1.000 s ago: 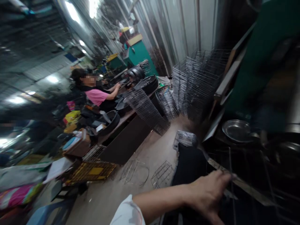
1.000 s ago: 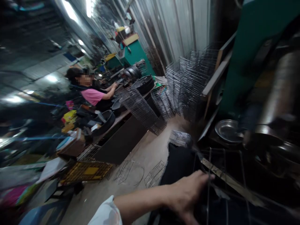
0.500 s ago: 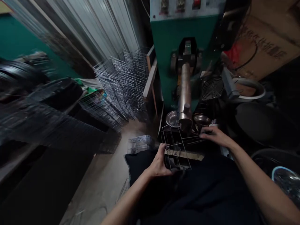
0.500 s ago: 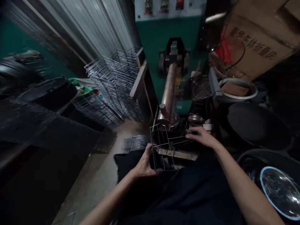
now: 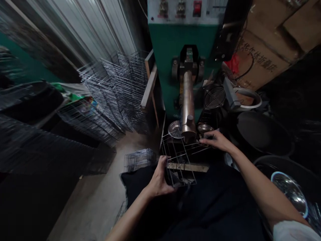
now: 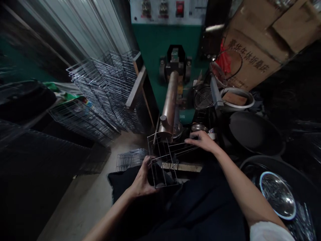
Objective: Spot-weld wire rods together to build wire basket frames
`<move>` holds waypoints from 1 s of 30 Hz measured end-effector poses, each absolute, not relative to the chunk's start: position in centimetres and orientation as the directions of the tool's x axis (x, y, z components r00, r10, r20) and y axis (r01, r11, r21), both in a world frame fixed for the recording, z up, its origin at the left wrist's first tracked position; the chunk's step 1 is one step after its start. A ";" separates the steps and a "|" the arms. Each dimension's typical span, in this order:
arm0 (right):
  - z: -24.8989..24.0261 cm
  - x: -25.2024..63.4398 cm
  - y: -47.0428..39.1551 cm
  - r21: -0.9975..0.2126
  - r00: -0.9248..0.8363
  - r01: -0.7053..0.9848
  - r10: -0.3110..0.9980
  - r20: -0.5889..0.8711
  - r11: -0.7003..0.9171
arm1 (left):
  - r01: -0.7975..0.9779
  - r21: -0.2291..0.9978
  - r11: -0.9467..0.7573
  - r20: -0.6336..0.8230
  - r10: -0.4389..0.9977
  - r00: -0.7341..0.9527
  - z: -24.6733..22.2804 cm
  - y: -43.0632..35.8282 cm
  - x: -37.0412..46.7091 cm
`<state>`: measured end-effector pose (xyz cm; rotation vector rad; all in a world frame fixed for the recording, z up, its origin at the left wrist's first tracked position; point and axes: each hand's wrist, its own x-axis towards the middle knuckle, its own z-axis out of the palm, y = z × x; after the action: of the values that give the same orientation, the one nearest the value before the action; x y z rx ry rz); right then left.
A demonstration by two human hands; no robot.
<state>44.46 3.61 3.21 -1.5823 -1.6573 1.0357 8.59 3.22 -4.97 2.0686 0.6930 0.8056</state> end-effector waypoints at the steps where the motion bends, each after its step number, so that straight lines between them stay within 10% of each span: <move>1: 3.2 44.6 3.7 -0.862 -0.091 0.507 0.993 -0.082 -0.025 | 0.192 0.820 -0.540 0.309 0.699 0.645 -4.9 3.2 8.7; 30: 4.5 44.6 4.3 -0.854 -0.016 0.516 0.996 -0.092 -0.071 | 0.135 0.847 -0.514 0.338 0.718 0.609 -5.9 5.0 9.9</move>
<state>44.56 4.34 4.51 -1.6478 -1.5893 0.9981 9.85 5.00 -5.95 1.9995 0.6734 0.8848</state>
